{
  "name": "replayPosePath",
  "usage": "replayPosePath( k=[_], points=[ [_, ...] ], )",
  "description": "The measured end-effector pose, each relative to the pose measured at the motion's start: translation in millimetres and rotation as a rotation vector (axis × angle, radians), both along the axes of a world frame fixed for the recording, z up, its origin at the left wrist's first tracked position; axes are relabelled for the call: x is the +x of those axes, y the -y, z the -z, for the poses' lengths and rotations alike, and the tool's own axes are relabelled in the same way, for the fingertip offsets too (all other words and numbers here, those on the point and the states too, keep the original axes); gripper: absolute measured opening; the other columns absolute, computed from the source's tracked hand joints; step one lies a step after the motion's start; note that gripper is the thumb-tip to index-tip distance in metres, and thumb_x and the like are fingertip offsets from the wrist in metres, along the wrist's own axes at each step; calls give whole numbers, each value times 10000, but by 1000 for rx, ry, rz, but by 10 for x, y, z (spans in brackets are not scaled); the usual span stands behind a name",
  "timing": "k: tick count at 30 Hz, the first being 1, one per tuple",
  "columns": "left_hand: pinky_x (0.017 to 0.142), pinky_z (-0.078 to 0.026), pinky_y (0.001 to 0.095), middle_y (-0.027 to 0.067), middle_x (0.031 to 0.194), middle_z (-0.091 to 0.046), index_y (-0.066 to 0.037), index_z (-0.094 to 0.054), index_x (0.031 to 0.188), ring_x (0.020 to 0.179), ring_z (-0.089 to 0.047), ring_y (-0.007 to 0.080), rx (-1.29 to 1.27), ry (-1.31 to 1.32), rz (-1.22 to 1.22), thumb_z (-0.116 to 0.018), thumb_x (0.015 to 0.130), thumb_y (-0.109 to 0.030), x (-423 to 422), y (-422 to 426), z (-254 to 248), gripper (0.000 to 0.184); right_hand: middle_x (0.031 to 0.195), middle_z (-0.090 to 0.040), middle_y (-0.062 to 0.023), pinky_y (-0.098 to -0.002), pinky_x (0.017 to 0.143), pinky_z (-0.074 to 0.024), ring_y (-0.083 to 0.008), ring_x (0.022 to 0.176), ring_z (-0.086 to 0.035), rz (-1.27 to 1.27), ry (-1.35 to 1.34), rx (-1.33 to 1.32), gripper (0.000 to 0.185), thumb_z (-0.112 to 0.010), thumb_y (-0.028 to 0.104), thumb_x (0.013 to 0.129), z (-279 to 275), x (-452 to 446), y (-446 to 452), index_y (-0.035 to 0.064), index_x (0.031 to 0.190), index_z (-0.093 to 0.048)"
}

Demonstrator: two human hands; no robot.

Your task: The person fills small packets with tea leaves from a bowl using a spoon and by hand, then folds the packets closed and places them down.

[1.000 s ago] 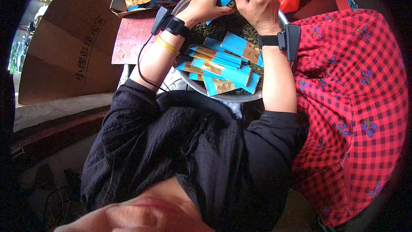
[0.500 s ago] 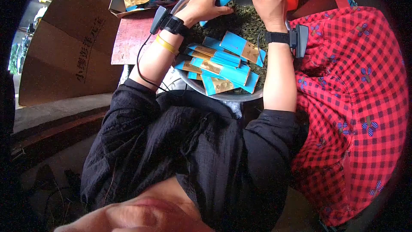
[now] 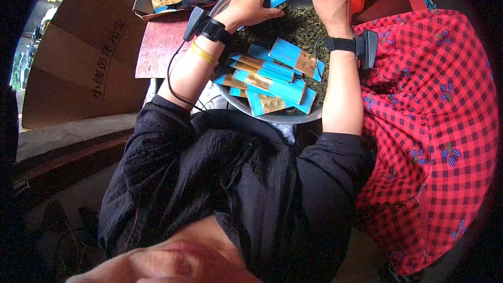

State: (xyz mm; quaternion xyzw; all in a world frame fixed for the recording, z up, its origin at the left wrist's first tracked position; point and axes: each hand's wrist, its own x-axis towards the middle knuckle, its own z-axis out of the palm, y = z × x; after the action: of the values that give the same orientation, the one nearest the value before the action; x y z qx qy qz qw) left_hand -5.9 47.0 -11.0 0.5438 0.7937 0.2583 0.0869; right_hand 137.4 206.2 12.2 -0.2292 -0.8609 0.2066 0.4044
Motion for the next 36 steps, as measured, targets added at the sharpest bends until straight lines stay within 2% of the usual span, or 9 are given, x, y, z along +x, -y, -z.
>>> replayPosePath(
  k=[1, 3, 6, 10, 12, 15, 17, 23, 36],
  points=[
    [814, -500, 417, 195, 972, -674, -61, -624, 1125, 929, -653, 327, 10, -14, -1, -687, 759, -538, 0, 1, 5, 605, 729, -680, -63, -273, 658, -504, -118, 717, -664, 0, 0, 0, 261, -576, 292, 939, 44, 4, -62, 47, 980, -656],
    [812, -501, 419, 195, 965, -674, -61, -625, 1116, 926, -653, 329, 20, -30, -2, -689, 758, -533, -6, -1, 16, 596, 826, -677, -146, -416, 683, -511, -342, 814, -662, -37, 167, -90, 297, -538, 382, 915, 133, -9, -153, 111, 961, -653],
    [804, -505, 422, 195, 952, -674, -60, -631, 1093, 916, -653, 336, 32, -26, 3, -686, 757, -532, -12, -10, 27, 582, 852, -678, -149, -432, 712, -508, -355, 847, -653, -97, 277, -46, 302, -529, 391, 909, 197, 22, -67, 121, 970, -652],
    [799, -508, 433, 197, 947, -675, -59, -637, 1075, 906, -655, 340, 39, -51, -11, -687, 756, -522, -19, -6, 37, 564, 968, -669, -178, -473, 823, -492, -377, 954, -625, -154, 553, -12, 249, -502, 279, 876, 343, -116, 80, 124, 1014, -641],
    [800, -509, 437, 197, 948, -675, -60, -638, 1076, 905, -655, 341, 49, -50, -11, -688, 755, -515, -19, -10, 40, 559, 1019, -647, -221, -485, 872, -471, -410, 1016, -590, -202, 556, -77, 292, -477, 238, 857, 358, -141, 227, 89, 1063, -621],
    [806, -509, 439, 197, 957, -675, -65, -638, 1089, 910, -654, 342, 47, -53, -11, -693, 750, -497, -19, -6, 30, 551, 1000, -657, -212, -464, 861, -478, -400, 992, -609, -240, 536, -133, 290, -483, 222, 850, 408, -163, 183, 65, 1051, -623],
    [809, -510, 439, 196, 964, -676, -67, -636, 1103, 910, -655, 341, 48, -46, -13, -689, 750, -490, -28, -14, 43, 554, 915, -683, -176, -419, 788, -503, -329, 875, -661, -361, 639, -398, 269, -483, 178, 843, 446, -180, 64, 23, 1007, -629],
    [797, -513, 424, 205, 967, -671, -62, -647, 1085, 907, -655, 341, 119, -27, -36, -712, 754, -444, -8, -2, 3, 510, 760, -661, -97, -339, 655, -509, -179, 694, -638, -462, 628, -537, 233, -468, 109, 845, 386, -148, 68, -40, 922, -629],
    [796, -511, 428, 200, 959, -674, -77, -652, 1081, 908, -657, 338, 108, -6, -53, -706, 750, -489, -3, -1, -16, 532, 854, -669, -105, -293, 663, -526, -173, 710, -635, -399, 570, -651, 289, -451, 83, 870, 324, -143, 63, -46, 1084, -597]
  ],
)
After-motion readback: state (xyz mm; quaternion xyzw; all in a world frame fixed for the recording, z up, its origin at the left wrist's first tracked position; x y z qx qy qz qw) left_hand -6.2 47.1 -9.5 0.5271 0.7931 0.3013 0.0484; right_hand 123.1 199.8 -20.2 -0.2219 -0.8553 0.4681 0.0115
